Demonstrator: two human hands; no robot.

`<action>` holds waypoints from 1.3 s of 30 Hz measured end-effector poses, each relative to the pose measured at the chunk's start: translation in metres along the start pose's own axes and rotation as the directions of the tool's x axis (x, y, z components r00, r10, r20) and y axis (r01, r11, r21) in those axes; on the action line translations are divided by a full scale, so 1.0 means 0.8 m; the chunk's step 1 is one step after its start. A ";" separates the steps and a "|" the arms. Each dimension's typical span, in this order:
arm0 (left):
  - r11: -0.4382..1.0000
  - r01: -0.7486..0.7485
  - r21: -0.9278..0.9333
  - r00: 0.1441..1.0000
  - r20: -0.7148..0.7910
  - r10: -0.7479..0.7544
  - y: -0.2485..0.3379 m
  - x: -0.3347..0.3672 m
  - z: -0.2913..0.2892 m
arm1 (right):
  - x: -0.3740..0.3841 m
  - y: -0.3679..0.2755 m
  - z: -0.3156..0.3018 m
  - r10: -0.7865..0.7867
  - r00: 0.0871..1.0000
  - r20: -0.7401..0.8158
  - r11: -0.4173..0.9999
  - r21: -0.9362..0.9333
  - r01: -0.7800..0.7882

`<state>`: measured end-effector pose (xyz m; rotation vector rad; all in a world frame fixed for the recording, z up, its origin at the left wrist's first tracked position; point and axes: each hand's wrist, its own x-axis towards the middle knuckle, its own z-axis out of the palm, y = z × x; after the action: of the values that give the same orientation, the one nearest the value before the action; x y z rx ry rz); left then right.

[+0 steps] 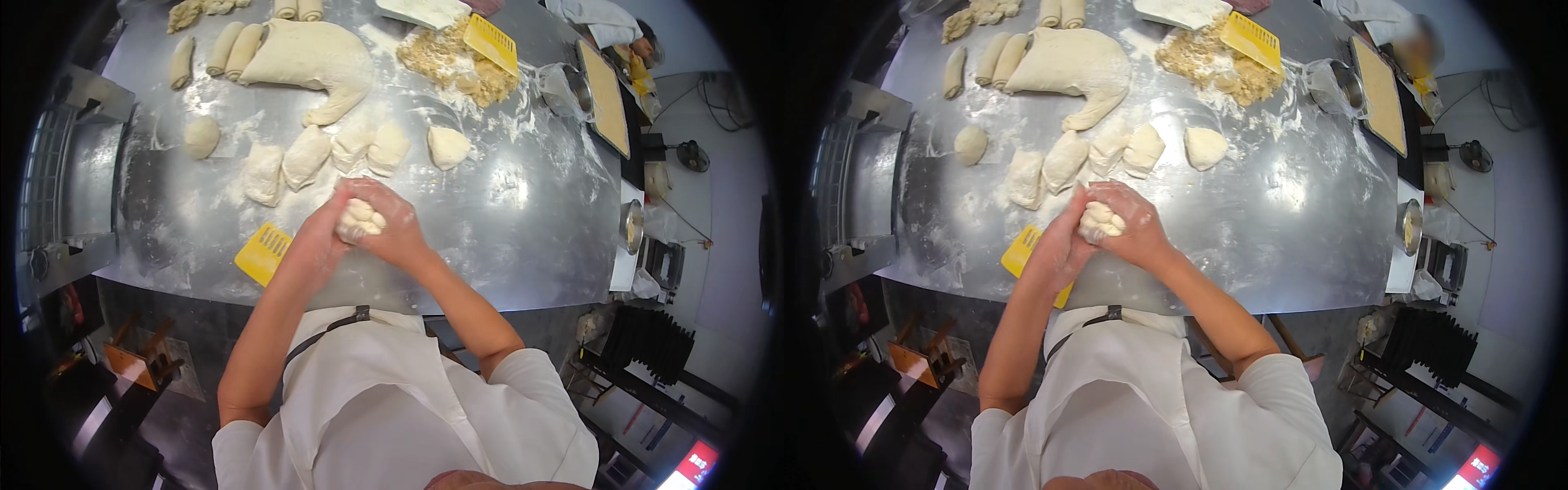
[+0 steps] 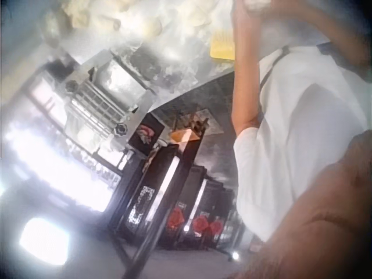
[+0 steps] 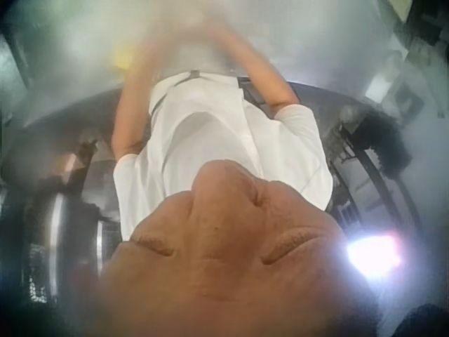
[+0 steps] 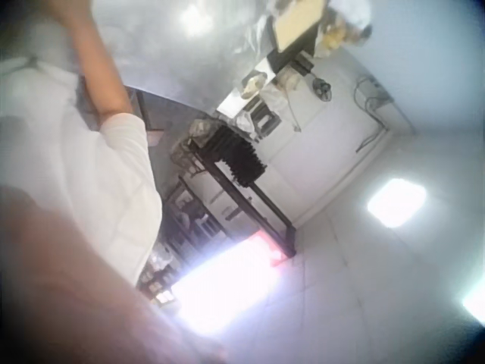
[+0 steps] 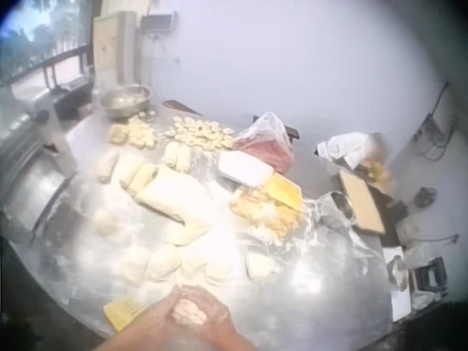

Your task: The person cuts a long log of dough into small pieces using a yellow plastic scraper. They then flatten each piece, add a filling, and fold the dough to enclose it, forming small dumplings. The finished dumplings are placed on the metal work surface.

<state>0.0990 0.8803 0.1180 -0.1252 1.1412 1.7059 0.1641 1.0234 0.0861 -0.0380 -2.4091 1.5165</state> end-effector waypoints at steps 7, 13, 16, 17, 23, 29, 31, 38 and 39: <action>0.772 -0.076 -0.631 0.997 -0.035 0.070 -0.037 -0.016 -0.056 | 0.008 -0.051 0.083 0.171 0.958 -0.231 0.940 0.331 -0.088; 0.818 -0.007 -0.575 0.988 -0.129 -0.082 -0.021 -0.046 -0.133 | 0.025 -0.097 0.121 0.218 0.962 0.163 0.940 0.231 -0.252; 0.836 0.070 -0.544 0.989 -0.073 -0.131 -0.023 -0.058 -0.153 | 0.027 -0.099 0.121 0.141 0.967 0.211 0.989 0.014 -0.147; 0.845 0.107 -0.525 0.982 -0.076 -0.171 -0.022 -0.062 -0.156 | 0.026 -0.092 0.135 0.128 0.963 0.239 0.992 -0.015 -0.128; 0.728 0.081 -0.681 0.984 -0.061 -0.166 -0.011 -0.070 -0.167 | 0.013 -0.054 0.190 0.032 0.995 0.089 0.997 -0.069 -0.026; 0.801 -0.308 -0.514 0.933 -0.328 0.148 0.007 -0.033 -0.214 | 0.054 -0.068 0.187 0.134 0.984 0.116 0.981 0.127 -0.149; 0.794 -0.579 -0.187 0.763 -0.468 0.447 0.055 -0.028 -0.204 | 0.083 -0.046 0.163 0.091 0.988 0.122 0.995 -0.059 -0.084; -0.134 -0.098 0.986 0.320 0.159 0.934 0.105 0.098 -0.229 | 0.126 0.043 0.211 -0.107 0.966 0.236 0.729 -0.642 0.238; -0.172 -0.044 0.984 0.428 0.174 0.887 0.098 0.107 -0.244 | 0.128 0.049 0.212 -0.062 0.955 0.290 0.786 -0.576 0.226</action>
<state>-0.0829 0.7953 0.0125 0.9218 3.1355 0.9970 0.0171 0.9098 0.0071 0.2207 -2.9290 0.6551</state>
